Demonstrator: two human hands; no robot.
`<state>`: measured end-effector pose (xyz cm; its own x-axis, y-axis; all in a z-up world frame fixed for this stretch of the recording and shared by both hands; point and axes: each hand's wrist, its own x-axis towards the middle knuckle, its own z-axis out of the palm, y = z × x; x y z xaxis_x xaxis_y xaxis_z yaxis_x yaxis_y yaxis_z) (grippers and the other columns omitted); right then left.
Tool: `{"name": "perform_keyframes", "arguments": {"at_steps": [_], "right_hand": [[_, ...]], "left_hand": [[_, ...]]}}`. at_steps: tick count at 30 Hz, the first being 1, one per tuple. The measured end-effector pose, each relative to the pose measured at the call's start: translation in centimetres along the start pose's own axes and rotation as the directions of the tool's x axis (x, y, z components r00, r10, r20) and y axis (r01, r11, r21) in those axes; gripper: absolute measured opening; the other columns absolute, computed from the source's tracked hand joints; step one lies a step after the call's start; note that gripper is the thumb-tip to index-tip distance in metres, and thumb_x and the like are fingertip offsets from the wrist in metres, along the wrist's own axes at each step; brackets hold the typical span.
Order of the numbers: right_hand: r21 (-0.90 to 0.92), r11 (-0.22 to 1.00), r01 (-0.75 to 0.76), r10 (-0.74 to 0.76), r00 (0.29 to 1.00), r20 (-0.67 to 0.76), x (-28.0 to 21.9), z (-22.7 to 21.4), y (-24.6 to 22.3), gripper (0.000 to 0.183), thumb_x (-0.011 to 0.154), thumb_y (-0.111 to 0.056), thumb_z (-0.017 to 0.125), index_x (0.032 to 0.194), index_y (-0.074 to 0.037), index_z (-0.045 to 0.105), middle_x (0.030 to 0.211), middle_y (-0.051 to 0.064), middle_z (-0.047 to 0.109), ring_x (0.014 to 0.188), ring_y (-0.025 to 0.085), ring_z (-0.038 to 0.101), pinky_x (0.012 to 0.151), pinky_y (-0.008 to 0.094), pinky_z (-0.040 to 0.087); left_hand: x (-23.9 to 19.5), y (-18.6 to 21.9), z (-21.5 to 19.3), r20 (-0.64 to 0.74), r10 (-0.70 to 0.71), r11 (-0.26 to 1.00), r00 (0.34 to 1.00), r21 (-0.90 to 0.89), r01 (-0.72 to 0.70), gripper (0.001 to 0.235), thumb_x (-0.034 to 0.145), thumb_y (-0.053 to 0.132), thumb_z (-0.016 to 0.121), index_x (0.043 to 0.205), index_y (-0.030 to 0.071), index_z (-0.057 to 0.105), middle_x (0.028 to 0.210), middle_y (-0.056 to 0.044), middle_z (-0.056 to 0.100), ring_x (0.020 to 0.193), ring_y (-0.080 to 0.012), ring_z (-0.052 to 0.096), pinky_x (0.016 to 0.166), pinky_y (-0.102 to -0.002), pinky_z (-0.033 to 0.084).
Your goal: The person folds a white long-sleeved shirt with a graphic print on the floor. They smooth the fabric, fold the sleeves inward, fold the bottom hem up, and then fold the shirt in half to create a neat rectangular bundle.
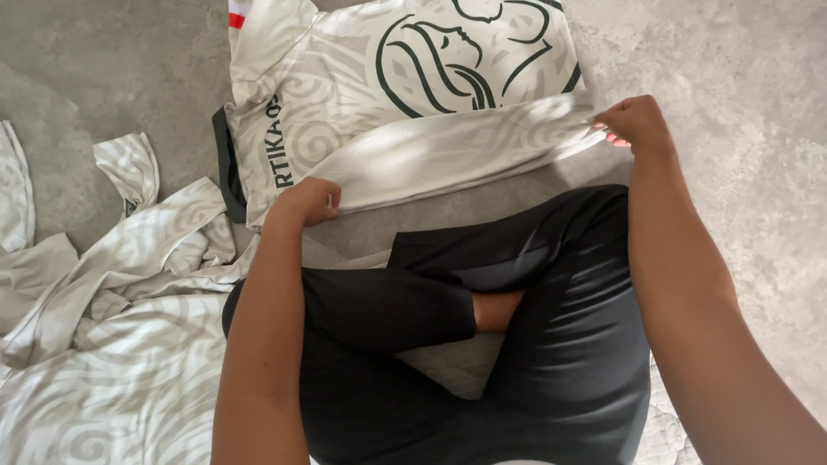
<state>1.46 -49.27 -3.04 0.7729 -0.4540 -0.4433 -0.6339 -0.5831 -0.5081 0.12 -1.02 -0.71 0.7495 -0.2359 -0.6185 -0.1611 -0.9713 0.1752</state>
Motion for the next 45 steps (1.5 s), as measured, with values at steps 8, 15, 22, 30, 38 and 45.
{"name": "perform_keyframes", "arguments": {"at_steps": [8, 15, 22, 30, 38, 45], "right_hand": [[-0.014, 0.999, 0.040, -0.040, 0.998, -0.038, -0.2, 0.0, 0.0, 0.014, 0.068, -0.011, 0.067, 0.080, -0.007, 0.063, 0.066, 0.015, 0.059, 0.061, 0.024, 0.060, 0.062, 0.033, 0.048], [0.014, 1.000, 0.021, -0.021, 1.000, -0.024, -1.0, -0.3, 0.0, 0.016, 0.067, -0.011, 0.069, 0.081, -0.006, 0.063, 0.068, 0.017, 0.059, 0.064, 0.025, 0.060, 0.063, 0.033, 0.047], [-0.095, 0.995, 0.005, -0.008, 0.999, -0.032, 0.4, 0.4, 0.6, 0.017, 0.064, -0.008, 0.071, 0.075, 0.000, 0.062, 0.061, 0.019, 0.057, 0.059, 0.028, 0.060, 0.060, 0.036, 0.050], [-0.307, 0.868, 0.391, -0.321, 0.912, 0.255, -4.8, 1.4, -6.0, 0.037, 0.074, -0.029, 0.063, 0.093, 0.002, 0.059, 0.098, 0.029, 0.055, 0.096, 0.044, 0.049, 0.087, 0.047, 0.037], [-0.464, 0.636, 0.616, -0.310, 0.755, 0.578, -3.2, 6.3, -6.7, 0.038, 0.064, -0.038, 0.063, 0.083, -0.005, 0.063, 0.089, 0.017, 0.062, 0.091, 0.035, 0.055, 0.080, 0.043, 0.042], [-0.528, 0.574, 0.626, -0.278, 0.756, 0.593, -0.3, 7.7, -4.6, 0.045, 0.061, -0.055, 0.060, 0.080, -0.014, 0.064, 0.085, 0.008, 0.065, 0.088, 0.027, 0.059, 0.078, 0.038, 0.045]], "left_hand": [[-0.4, 0.0, 0.1, 0.015, -0.018, 1.000, 1.000, 0.012, 0.018, 0.011, 0.068, 0.022, 0.061, 0.079, 0.019, 0.062, 0.084, -0.007, 0.063, 0.088, -0.0262, 0.058, 0.075, -0.040, 0.046], [-0.5, 0.2, 0.1, 0.013, 0.004, 1.000, 1.000, 0.006, -0.005, 0.011, 0.068, 0.019, 0.061, 0.078, 0.017, 0.062, 0.083, -0.008, 0.063, 0.088, -0.0268, 0.058, 0.074, -0.040, 0.047], [0.1, 0.0, 0.7, 0.070, -0.015, 0.999, 0.997, 0.030, 0.013, 0.010, 0.068, 0.023, 0.060, 0.077, 0.019, 0.061, 0.084, -0.007, 0.062, 0.088, -0.0263, 0.057, 0.076, -0.039, 0.046], [0.6, 1.8, 1.1, 0.015, 0.133, 0.985, 0.991, 0.108, -0.134, 0.021, 0.071, 0.030, 0.057, 0.087, 0.016, 0.055, 0.089, -0.011, 0.060, 0.090, -0.0296, 0.056, 0.077, -0.043, 0.045], [3.2, 1.6, 4.3, 0.033, 0.231, 0.892, 0.972, 0.391, -0.225, 0.026, 0.075, 0.035, 0.050, 0.097, 0.021, 0.046, 0.089, -0.006, 0.058, 0.089, -0.0243, 0.056, 0.080, -0.041, 0.043], [6.1, 1.2, 6.5, -0.012, 0.288, 0.860, 0.957, 0.442, -0.253, 0.030, 0.071, 0.036, 0.051, 0.096, 0.020, 0.050, 0.092, -0.006, 0.057, 0.089, -0.0238, 0.056, 0.078, -0.041, 0.043]]}}
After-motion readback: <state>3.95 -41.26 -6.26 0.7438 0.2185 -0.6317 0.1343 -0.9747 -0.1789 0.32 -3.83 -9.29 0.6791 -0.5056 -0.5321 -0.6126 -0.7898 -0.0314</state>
